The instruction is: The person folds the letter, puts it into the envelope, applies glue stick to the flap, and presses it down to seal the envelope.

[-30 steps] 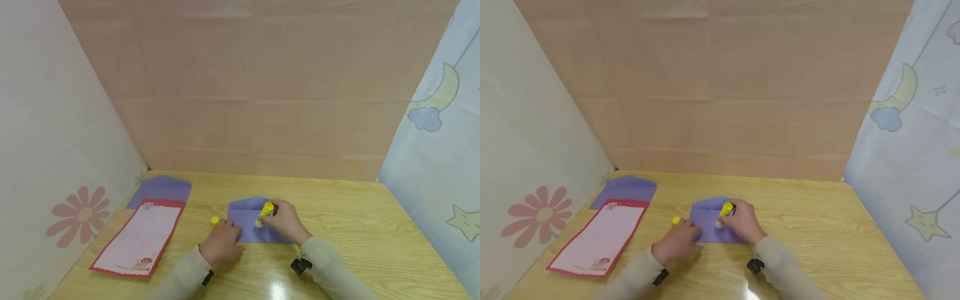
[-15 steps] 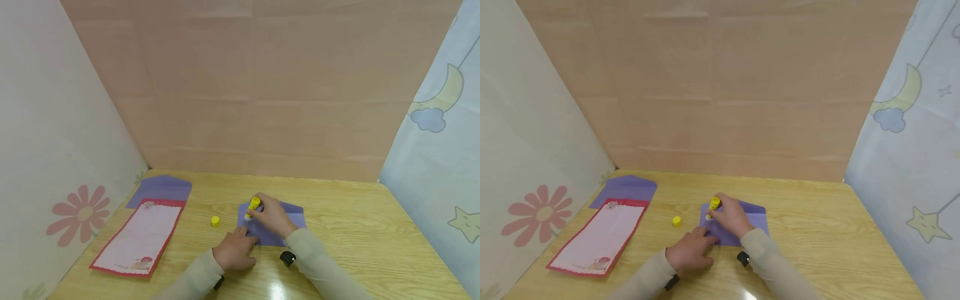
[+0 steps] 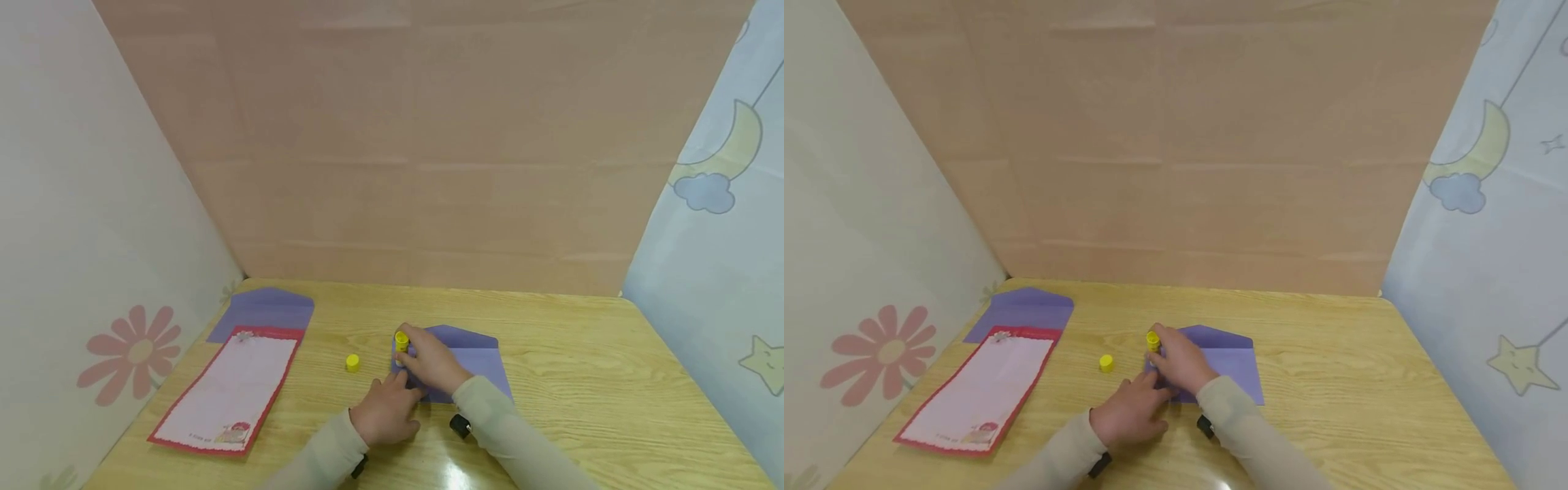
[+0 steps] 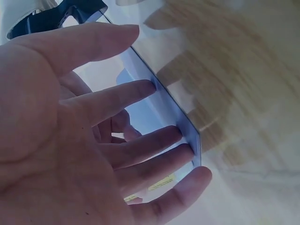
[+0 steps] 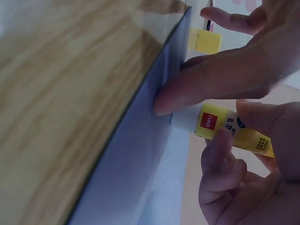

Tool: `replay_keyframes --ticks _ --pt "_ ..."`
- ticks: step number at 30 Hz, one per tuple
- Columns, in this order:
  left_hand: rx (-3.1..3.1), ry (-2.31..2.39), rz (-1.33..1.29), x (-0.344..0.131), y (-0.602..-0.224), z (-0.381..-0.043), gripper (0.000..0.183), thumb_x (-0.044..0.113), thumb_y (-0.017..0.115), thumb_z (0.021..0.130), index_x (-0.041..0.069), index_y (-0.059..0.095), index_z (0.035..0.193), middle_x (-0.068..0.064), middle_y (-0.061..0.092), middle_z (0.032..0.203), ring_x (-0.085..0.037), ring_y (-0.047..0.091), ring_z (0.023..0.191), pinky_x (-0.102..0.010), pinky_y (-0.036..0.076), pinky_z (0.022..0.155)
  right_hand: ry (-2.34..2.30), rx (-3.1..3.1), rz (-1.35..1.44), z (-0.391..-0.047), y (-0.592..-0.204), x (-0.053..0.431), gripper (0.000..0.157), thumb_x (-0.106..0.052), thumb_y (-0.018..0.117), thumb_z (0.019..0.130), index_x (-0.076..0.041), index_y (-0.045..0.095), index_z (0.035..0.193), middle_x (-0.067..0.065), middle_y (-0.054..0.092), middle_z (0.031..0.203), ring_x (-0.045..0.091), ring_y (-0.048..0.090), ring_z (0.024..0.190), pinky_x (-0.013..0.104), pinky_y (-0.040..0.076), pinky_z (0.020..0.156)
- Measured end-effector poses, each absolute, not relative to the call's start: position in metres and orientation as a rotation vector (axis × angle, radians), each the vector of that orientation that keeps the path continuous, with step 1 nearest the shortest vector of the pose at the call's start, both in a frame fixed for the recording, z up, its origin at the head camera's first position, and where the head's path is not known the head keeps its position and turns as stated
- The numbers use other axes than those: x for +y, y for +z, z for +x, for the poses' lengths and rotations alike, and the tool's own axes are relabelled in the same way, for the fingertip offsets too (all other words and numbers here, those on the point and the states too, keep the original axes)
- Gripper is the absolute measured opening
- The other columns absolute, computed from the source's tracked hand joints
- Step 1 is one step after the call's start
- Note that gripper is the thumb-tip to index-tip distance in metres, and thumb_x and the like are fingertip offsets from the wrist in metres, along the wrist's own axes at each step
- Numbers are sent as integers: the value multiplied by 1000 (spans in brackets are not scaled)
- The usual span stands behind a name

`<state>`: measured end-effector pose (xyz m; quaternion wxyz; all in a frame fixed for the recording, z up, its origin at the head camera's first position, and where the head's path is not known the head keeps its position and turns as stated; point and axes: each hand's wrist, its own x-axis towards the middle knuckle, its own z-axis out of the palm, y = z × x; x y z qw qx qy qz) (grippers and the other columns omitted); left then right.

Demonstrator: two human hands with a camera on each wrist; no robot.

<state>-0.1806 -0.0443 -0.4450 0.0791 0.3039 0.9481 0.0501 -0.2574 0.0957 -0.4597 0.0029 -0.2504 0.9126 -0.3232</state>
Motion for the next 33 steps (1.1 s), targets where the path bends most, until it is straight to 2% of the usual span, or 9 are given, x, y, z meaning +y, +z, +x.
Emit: replay_keyframes --ticks 10,15,19,26,33 --pt "2846 213 932 -44 -449 -184 43 29 75 85 21 69 127 -2 54 108 -17 45 92 -36 39 68 -943 2911 -842 -253 -463 115 26 -18 65 99 -10 53 120 -3 55 94 11 53 76 31 46 63" --pt "2859 252 929 -46 -452 -185 43 26 74 85 22 69 127 1 51 97 -15 39 82 -31 33 63 -981 2918 -828 -251 -466 127 24 -19 65 98 -11 53 117 -5 52 90 11 51 75 29 46 63" --pt "2870 250 940 -45 -453 -185 44 25 73 84 22 69 128 2 47 91 -14 37 78 -29 30 61 -985 2950 -778 -248 -467 140 29 -20 66 98 -9 54 122 -6 53 92 10 51 77 31 46 66" --pt "2858 226 926 -44 -452 -185 43 27 73 86 22 69 129 1 49 94 -13 37 79 -29 30 62 -992 2976 -755 -245 -468 167 20 -18 67 97 -12 53 110 -5 52 89 10 49 74 29 43 66" --pt "2869 193 910 -44 -452 -186 43 27 73 86 22 69 128 -1 51 96 -14 39 81 -29 31 63 -941 3019 -679 -241 -466 191 20 -20 68 96 -19 51 105 -5 50 82 10 44 63 27 39 56"
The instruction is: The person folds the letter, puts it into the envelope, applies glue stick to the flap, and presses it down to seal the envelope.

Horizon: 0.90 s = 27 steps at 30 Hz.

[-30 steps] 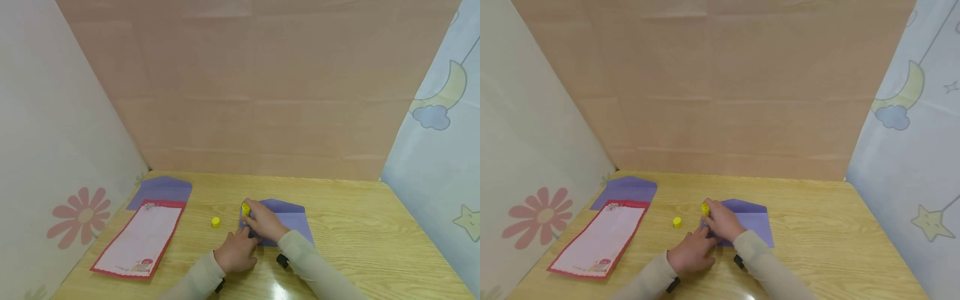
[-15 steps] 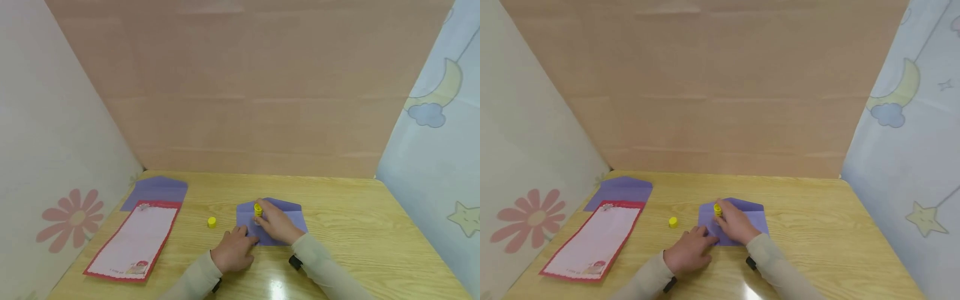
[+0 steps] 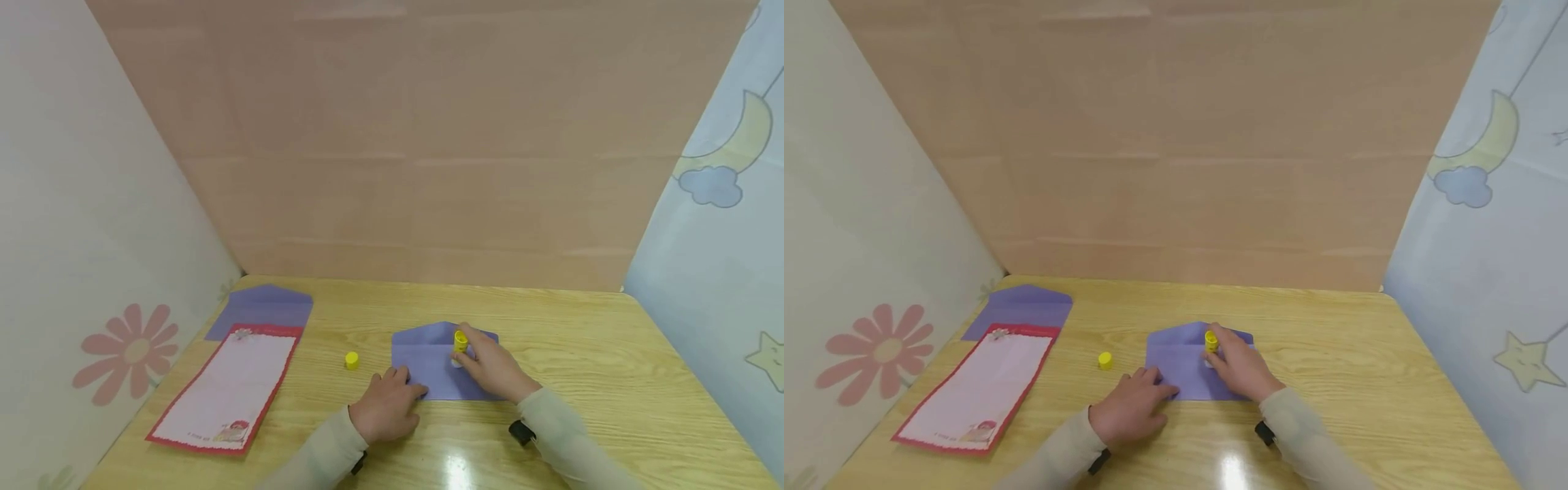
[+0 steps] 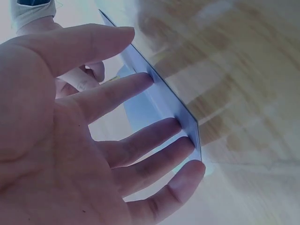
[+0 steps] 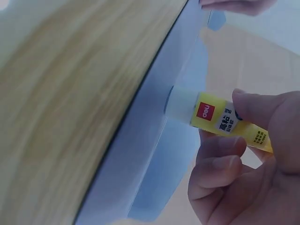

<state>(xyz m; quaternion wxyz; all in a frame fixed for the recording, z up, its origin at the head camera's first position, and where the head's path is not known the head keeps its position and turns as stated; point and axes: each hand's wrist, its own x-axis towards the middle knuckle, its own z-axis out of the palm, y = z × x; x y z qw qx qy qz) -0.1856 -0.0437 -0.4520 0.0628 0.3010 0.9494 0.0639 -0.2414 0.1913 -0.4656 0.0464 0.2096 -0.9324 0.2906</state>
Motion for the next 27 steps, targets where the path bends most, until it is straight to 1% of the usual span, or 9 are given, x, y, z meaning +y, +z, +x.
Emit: replay_keyframes --ticks 5,11,16,23,27 --pt "2875 187 895 -44 -451 -184 43 27 73 86 23 69 128 -1 50 96 -14 39 82 -30 30 65 913 -2861 607 -242 -465 205 19 -18 67 97 -14 52 107 -2 52 86 12 46 68 29 40 60" --pt "2874 184 912 -44 -450 -183 44 27 72 86 23 69 130 -1 51 97 -14 39 82 -29 29 65 933 -2890 547 -242 -463 221 23 -18 65 98 -10 51 116 -1 54 86 14 45 64 28 40 55" --pt "2889 189 932 -45 -450 -183 44 27 73 85 23 69 129 -2 52 99 -13 39 82 -28 29 65 949 -2889 508 -241 -460 233 23 -17 64 98 -8 51 116 2 57 86 14 43 58 28 39 51" --pt "2885 234 920 -46 -451 -183 45 27 73 84 22 69 128 -2 52 101 -13 39 83 -28 29 65 929 -2900 464 -245 -461 245 24 -17 64 98 -8 50 116 3 57 86 16 49 69 31 42 60" --pt "2866 253 905 -46 -452 -184 45 28 72 85 23 68 129 -2 51 103 -14 39 86 -28 30 66 936 -2906 420 -246 -460 249 24 -17 64 98 -7 50 114 4 58 87 17 51 70 33 43 61"
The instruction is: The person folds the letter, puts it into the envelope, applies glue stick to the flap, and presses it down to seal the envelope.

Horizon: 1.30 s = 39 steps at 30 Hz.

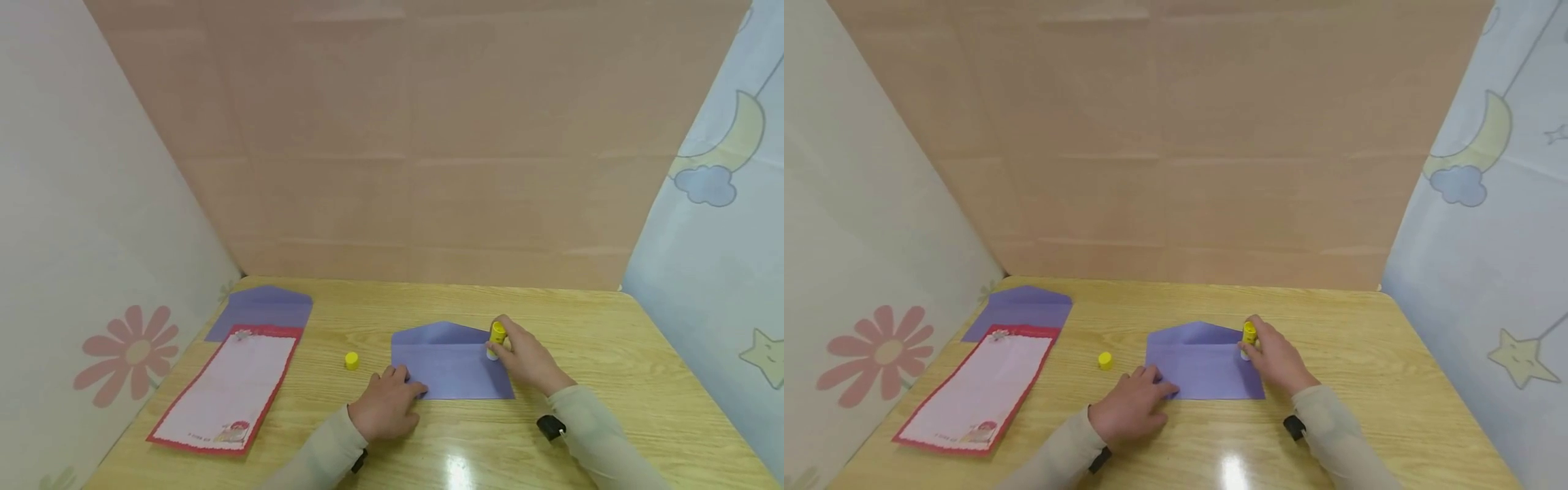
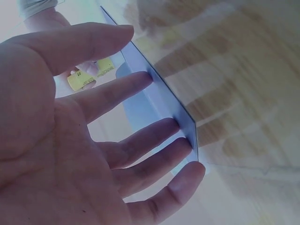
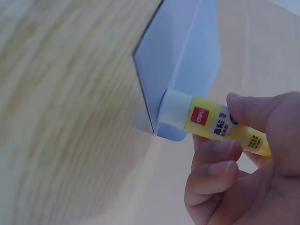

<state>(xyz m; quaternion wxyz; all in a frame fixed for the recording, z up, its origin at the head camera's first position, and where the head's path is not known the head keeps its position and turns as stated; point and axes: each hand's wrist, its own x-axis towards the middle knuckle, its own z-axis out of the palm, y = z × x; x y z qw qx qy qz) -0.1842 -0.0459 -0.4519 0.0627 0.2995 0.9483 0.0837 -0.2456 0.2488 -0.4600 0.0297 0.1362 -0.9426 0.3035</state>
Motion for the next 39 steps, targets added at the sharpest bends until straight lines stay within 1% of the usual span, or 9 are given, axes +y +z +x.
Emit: replay_keyframes --ticks 3,10,15,21,26,29,32,35,39 --pt "2857 266 902 -47 -452 -185 44 28 72 85 23 68 129 -1 50 104 -14 39 87 -28 30 67 890 -2895 367 -244 -457 251 26 -17 64 98 -6 51 117 5 59 89 18 52 70 33 44 61" --pt "2840 403 901 -51 -453 -189 40 28 69 87 19 67 126 -1 52 104 -15 42 90 -30 33 68 908 -2745 251 -244 -455 260 32 -26 66 98 -4 54 119 14 62 98 17 46 57 31 41 50" --pt "2851 649 878 -54 -455 -193 38 23 67 88 11 64 124 -1 53 104 -15 47 90 -29 40 72 916 -2667 228 -243 -452 258 38 -33 70 95 -4 59 116 21 56 111 19 51 66 30 45 56" --pt "2886 797 864 -57 -458 -197 31 17 67 89 8 66 119 -4 56 110 -16 48 96 -28 43 80 863 -2656 211 -239 -448 252 34 -39 72 93 -9 60 105 8 63 89 17 50 63 29 41 52" --pt "3087 788 727 -68 -457 -206 27 13 70 87 6 68 114 -9 57 110 -25 50 98 -38 45 79 882 -2693 136 -235 -447 249 44 -47 71 91 -8 59 106 6 64 82 16 47 54 29 38 47" --pt "3218 729 586 -78 -460 -213 29 14 74 86 4 68 113 -14 55 111 -32 50 100 -46 45 78 938 -2713 71 -232 -446 248 46 -49 71 90 -7 58 105 9 65 83 16 48 55 28 39 47" --pt "3292 671 457 -88 -462 -218 33 15 76 84 3 66 113 -18 53 112 -36 48 102 -50 46 77 1006 -2719 30 -230 -447 247 42 -45 72 90 -8 56 102 18 68 96 19 48 59 29 38 49" --pt "3300 628 360 -96 -463 -221 37 16 77 83 1 64 115 -19 51 105 -34 47 95 -47 45 72 1051 -2714 30 -229 -449 247 37 -38 74 89 -8 53 94 19 68 103 19 50 67 29 39 52" --pt "3260 579 301 -104 -462 -222 41 17 76 82 1 61 117 -17 51 97 -32 45 89 -43 43 67 1125 -2711 58 -229 -451 246 32 -29 75 89 -9 51 82 9 62 81 16 47 60 27 37 49"
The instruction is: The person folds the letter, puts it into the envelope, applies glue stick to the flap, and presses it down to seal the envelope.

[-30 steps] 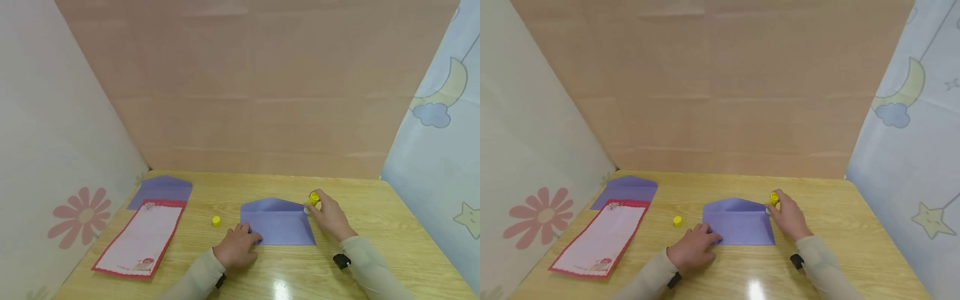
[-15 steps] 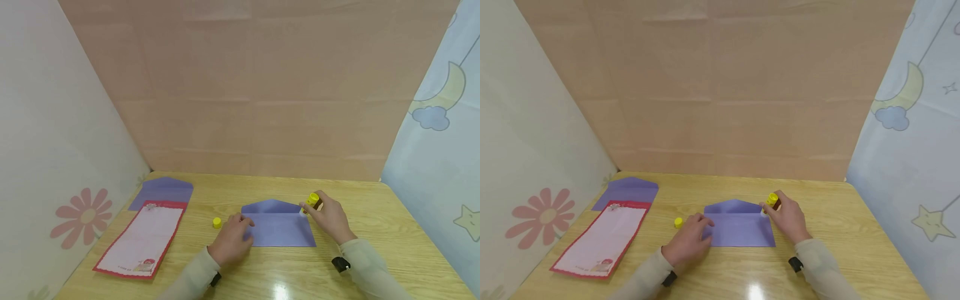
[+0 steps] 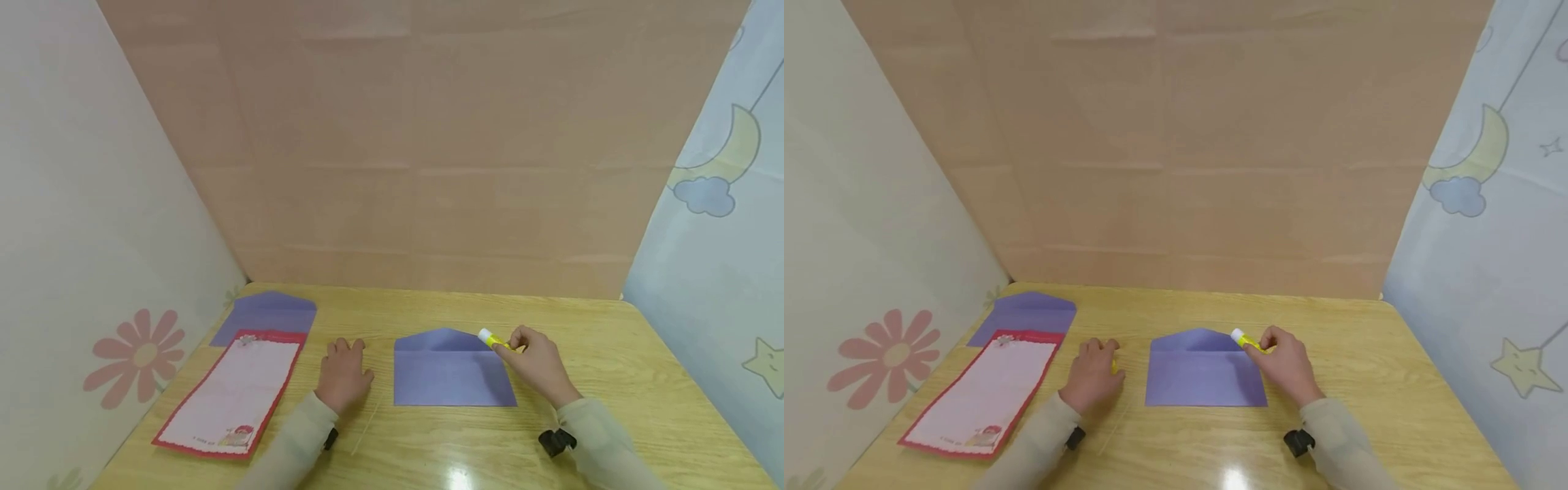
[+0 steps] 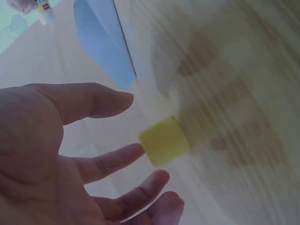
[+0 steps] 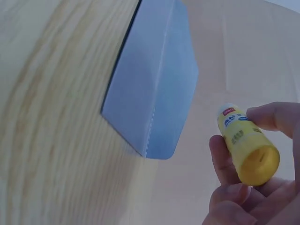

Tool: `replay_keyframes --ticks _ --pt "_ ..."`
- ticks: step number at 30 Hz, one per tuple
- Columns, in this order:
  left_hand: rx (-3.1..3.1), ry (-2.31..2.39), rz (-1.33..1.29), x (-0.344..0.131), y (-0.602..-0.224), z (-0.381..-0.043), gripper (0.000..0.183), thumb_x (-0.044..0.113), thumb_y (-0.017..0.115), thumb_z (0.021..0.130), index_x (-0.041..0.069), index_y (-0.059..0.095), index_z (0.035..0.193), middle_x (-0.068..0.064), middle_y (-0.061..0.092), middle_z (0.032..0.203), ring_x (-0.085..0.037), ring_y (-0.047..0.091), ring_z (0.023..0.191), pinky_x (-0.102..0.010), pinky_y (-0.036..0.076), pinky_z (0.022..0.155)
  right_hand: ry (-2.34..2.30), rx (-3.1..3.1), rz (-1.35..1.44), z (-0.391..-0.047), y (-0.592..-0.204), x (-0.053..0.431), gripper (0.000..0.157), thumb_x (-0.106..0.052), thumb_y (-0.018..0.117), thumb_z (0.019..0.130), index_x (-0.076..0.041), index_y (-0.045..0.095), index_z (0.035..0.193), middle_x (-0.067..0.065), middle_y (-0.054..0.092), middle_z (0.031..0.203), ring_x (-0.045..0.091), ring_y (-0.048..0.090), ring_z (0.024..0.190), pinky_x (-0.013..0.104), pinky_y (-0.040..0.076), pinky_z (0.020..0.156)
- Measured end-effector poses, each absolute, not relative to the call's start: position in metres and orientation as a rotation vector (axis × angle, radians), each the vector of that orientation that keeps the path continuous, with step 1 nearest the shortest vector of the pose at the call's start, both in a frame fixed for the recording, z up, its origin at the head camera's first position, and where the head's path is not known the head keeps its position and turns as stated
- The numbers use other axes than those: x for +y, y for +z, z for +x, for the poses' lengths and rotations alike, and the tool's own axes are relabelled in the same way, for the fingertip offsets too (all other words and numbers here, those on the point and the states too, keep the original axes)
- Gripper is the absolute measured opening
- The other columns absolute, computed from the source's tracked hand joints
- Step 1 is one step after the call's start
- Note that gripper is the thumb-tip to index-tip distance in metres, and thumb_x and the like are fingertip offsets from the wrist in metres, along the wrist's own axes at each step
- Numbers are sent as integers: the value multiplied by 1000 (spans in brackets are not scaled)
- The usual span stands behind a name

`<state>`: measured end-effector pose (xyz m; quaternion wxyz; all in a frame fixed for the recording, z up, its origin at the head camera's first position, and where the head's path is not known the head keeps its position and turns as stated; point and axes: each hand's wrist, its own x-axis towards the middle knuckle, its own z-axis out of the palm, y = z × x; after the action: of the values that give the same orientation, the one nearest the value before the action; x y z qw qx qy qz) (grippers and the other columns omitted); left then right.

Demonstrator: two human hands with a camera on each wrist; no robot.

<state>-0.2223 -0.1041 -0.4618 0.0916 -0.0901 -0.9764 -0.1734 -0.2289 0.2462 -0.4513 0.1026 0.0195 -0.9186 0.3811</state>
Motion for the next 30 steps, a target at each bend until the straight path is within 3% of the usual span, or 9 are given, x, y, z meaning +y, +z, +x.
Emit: replay_keyframes --ticks 3,7,11,17,21,25,30 --pt "-2933 -521 -251 -107 -464 -224 40 16 73 83 2 61 118 -18 54 99 -33 46 91 -44 44 68 1216 -2710 83 -228 -452 245 32 -26 75 90 -10 51 75 5 56 73 14 40 52 25 35 45" --pt "-2939 -574 -242 -110 -466 -227 36 15 72 82 2 62 114 -18 58 100 -34 50 92 -45 45 68 1366 -2693 114 -225 -450 242 31 -26 75 90 -9 53 76 8 63 86 13 42 55 26 37 48" --pt "-2956 -612 -251 -112 -467 -229 28 13 72 83 3 64 107 -15 60 97 -33 53 89 -43 46 65 1505 -2673 125 -222 -446 236 29 -25 76 89 -5 55 87 11 64 102 15 46 59 27 42 49" --pt "-2974 -583 -276 -115 -469 -232 16 9 72 83 4 69 98 -13 64 96 -34 59 88 -45 50 66 1571 -2683 169 -219 -443 226 32 -22 76 89 -5 62 113 10 64 102 17 50 66 28 46 53" --pt "-2903 -741 -382 -113 -464 -231 20 7 73 84 -1 70 102 -15 69 102 -33 64 92 -46 55 75 1567 -2701 240 -213 -442 217 33 -22 77 89 -8 66 116 10 64 102 17 53 66 28 46 52" --pt "-2813 -1085 -511 -106 -453 -228 25 11 75 88 -3 69 109 -13 70 105 -22 64 83 -36 55 73 1561 -2717 356 -204 -437 206 31 -25 78 88 -9 68 113 9 64 102 15 52 66 26 43 51" --pt "-2731 -1365 -576 -93 -438 -221 26 22 75 91 8 72 113 -5 69 105 -13 59 75 -26 51 63 1562 -2719 518 -195 -433 191 27 -26 77 89 -11 69 111 8 64 100 13 50 64 26 42 51"
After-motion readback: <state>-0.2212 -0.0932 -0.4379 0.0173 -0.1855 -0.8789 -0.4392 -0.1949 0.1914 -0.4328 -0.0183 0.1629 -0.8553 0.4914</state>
